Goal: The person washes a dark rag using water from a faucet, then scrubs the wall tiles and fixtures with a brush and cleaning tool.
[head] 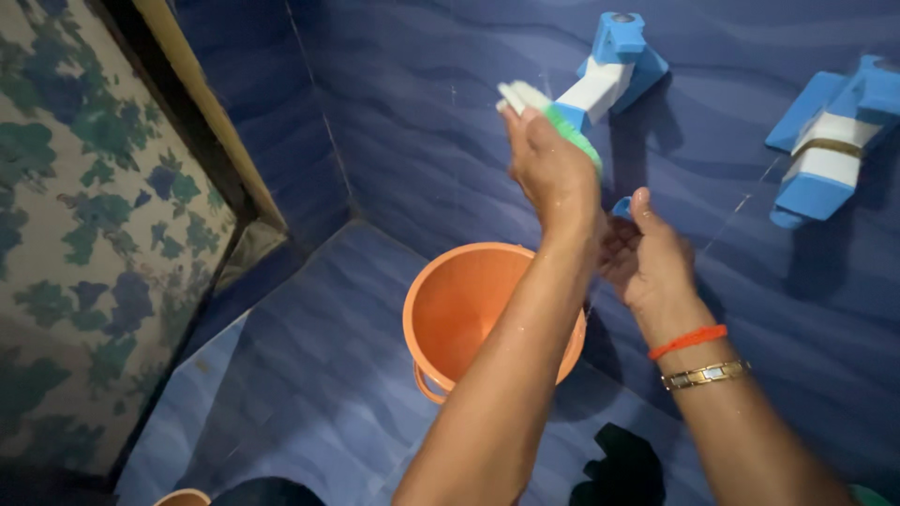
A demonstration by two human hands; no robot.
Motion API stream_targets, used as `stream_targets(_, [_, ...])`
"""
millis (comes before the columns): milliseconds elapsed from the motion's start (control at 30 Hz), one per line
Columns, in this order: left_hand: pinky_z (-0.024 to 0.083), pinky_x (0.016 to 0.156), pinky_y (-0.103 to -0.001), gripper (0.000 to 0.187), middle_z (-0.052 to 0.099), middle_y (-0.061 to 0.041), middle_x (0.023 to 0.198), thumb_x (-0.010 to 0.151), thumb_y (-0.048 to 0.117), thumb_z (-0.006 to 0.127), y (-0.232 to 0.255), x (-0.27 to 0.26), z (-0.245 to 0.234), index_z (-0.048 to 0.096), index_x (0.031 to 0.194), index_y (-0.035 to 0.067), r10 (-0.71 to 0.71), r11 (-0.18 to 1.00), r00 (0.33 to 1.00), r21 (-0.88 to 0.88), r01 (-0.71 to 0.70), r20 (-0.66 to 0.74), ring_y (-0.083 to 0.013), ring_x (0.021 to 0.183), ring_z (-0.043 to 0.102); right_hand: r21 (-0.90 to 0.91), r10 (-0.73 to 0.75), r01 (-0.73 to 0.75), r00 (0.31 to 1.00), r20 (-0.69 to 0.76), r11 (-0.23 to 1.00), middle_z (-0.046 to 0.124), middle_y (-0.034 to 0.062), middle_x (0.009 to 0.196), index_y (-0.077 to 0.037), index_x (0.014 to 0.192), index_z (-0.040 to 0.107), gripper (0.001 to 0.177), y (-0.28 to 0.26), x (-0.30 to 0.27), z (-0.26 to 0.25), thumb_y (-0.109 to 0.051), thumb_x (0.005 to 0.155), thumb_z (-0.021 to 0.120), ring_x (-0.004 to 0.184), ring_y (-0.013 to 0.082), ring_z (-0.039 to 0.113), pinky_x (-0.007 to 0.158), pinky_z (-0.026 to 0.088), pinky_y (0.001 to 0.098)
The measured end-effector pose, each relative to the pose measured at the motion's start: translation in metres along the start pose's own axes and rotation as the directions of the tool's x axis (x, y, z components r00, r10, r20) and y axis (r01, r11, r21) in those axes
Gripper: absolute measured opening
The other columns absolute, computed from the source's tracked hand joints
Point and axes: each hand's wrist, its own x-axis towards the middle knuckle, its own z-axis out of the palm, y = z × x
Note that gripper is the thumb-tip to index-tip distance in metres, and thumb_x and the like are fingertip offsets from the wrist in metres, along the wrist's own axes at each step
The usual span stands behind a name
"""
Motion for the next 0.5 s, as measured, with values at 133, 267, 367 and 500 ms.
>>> stream_targets(133, [0.045, 0.101, -0.046, 0.068, 0.047, -0.032, 0.130, 0.104, 0.039, 0.042, -0.013, -0.017, -0.013, 0.029, 0.163, 0.007, 0.340, 0.892, 0.940, 0.314, -0.326, 0.009, -0.0429, 0.116, 0.052, 0.076, -0.014, 0.013, 1.000, 0.019, 0.997, 0.064, 0.0061, 0.083, -0.008, 0.096, 0.064, 0.034, -0.004, 0.007, -0.003, -0.041, 0.096, 0.074, 0.072, 0.0223, 0.065, 0.069, 0.057, 0.0403])
stream_targets(267, [0.048, 0.093, -0.050, 0.065, 0.045, -0.029, 0.135, 0.105, 0.040, 0.043, -0.019, 0.002, -0.003, 0.033, 0.164, 0.012, 0.387, 0.804, 0.921, 0.505, -0.315, -0.042, -0.0419, 0.116, 0.052, 0.108, 0.036, -0.043, 0.997, 0.062, 0.993, 0.064, 0.0052, 0.086, -0.010, 0.096, 0.062, 0.037, 0.003, 0.015, -0.008, -0.045, 0.099, 0.073, 0.076, 0.0214, 0.063, 0.067, 0.053, 0.0399])
stream_targets(367, [0.046, 0.099, -0.051, 0.068, 0.036, -0.038, 0.144, 0.106, 0.038, 0.054, -0.031, -0.023, 0.003, 0.030, 0.164, 0.011, 0.635, 0.606, 0.772, 0.607, -0.514, 0.019, -0.0494, 0.127, 0.043, 0.091, -0.107, 0.100, 0.992, 0.070, 0.991, 0.077, 0.0047, 0.103, -0.004, 0.107, 0.072, 0.037, -0.003, 0.003, 0.001, -0.039, 0.096, 0.065, 0.095, 0.0177, 0.072, 0.082, 0.059, 0.0324])
stream_targets(500, [0.051, 0.093, -0.053, 0.069, 0.046, -0.029, 0.137, 0.102, 0.040, 0.063, -0.030, 0.013, 0.016, 0.036, 0.163, 0.019, 0.725, 0.466, 0.685, 0.680, -0.567, 0.074, -0.0442, 0.113, 0.053, 0.156, -0.035, 0.006, 0.982, 0.185, 0.988, 0.074, 0.0037, 0.099, -0.010, 0.105, 0.070, 0.034, -0.005, -0.002, -0.006, -0.041, 0.091, 0.065, 0.090, 0.0193, 0.070, 0.078, 0.058, 0.0343])
